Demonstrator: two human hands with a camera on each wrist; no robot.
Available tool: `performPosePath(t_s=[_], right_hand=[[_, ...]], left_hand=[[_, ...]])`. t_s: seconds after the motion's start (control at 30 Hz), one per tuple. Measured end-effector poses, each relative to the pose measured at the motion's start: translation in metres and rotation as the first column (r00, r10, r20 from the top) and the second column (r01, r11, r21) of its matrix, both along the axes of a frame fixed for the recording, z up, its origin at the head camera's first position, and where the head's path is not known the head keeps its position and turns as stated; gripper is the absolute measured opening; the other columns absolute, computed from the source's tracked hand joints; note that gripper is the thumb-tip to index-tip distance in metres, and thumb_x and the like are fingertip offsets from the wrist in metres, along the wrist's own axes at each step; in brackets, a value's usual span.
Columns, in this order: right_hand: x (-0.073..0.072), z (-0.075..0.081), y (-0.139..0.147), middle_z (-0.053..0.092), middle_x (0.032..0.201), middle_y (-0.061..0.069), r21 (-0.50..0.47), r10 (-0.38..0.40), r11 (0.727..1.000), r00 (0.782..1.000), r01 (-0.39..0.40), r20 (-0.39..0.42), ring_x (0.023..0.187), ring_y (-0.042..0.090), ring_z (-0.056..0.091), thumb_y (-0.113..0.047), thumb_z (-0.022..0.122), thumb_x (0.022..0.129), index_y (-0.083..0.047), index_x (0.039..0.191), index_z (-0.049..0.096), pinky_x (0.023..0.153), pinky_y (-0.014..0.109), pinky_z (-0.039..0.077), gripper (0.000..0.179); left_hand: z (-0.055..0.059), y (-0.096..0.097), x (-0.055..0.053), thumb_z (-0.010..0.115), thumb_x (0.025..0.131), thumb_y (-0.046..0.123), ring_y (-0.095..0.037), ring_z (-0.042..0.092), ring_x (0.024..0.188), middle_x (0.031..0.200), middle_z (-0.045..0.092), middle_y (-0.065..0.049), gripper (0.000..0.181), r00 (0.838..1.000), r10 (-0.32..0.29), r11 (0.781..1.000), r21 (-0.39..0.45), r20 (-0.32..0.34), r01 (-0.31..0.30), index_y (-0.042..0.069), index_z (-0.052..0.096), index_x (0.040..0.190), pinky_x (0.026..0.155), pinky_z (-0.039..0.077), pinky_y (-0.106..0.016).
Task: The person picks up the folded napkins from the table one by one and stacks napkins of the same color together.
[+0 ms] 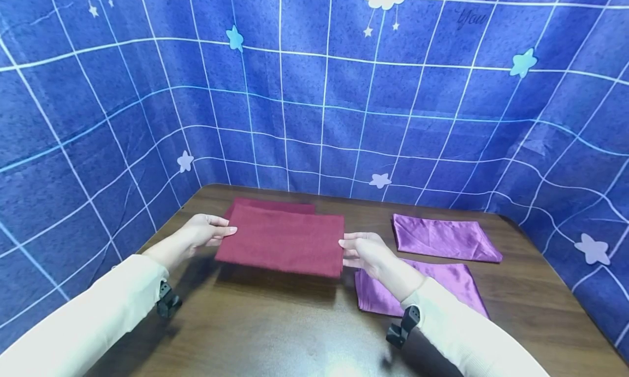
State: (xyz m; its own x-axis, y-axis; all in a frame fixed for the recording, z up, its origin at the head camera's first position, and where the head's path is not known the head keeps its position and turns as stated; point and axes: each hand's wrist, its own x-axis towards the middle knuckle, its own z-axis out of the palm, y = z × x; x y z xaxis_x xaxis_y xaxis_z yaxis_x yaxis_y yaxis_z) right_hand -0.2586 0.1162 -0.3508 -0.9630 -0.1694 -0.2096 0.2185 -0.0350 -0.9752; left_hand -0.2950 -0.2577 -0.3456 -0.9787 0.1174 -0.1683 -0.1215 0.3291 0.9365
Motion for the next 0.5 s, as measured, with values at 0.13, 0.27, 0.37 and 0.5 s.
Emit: performPosePath(t_s=[0.13,0.27,0.37,0.5], right_hand=[[-0.0008,0.0015,-0.0009,0.061,0.086,0.003,0.0,-0.008,1.0,1.0,0.008,0.001,0.067,0.009,0.059,0.002,0.057,0.091,0.015,0.13,0.044,0.077,0.034,0.06,0.043],[-0.0018,0.0029,-0.0024,0.062,0.086,0.003,-0.011,-0.013,1.0,1.0,0.013,0.003,0.067,0.01,0.06,0.002,0.057,0.091,0.015,0.13,0.044,0.076,0.033,0.06,0.043],[-0.0019,0.0044,-0.0041,0.061,0.087,0.003,-0.021,-0.011,1.0,1.0,0.011,0.008,0.068,0.011,0.061,0.001,0.056,0.091,0.015,0.13,0.044,0.078,0.035,0.06,0.043],[-0.0026,0.0058,-0.0064,0.061,0.088,0.003,-0.031,-0.006,1.0,1.0,0.006,0.005,0.07,0.011,0.061,0.001,0.056,0.091,0.015,0.13,0.044,0.083,0.039,0.059,0.043]], left_hand=[[0.0018,-0.0006,-0.0014,0.067,0.091,0.016,-0.001,0.064,0.08,0.084,0.067,0.01,0.058,1.0,0.004,1.0,-0.016,-0.005,-0.005,-0.017,0.043,0.132,0.077,0.058,-0.021],[0.0035,-0.0003,-0.0015,0.064,0.094,0.015,0.001,0.061,0.08,0.082,0.064,0.015,0.056,1.0,0.007,1.0,-0.023,-0.004,-0.007,-0.017,0.041,0.133,0.075,0.057,-0.019],[0.0047,-0.0004,-0.0009,0.06,0.095,0.013,0.002,0.062,0.078,0.079,0.064,0.015,0.052,1.0,0.0,1.0,0.012,0.003,0.0,-0.018,0.04,0.133,0.073,0.057,-0.018],[0.0055,-0.0001,-0.0009,0.058,0.096,0.012,0.001,0.063,0.076,0.079,0.064,0.013,0.046,1.0,0.008,0.999,0.046,0.004,-0.008,-0.016,0.044,0.129,0.072,0.058,-0.02]])
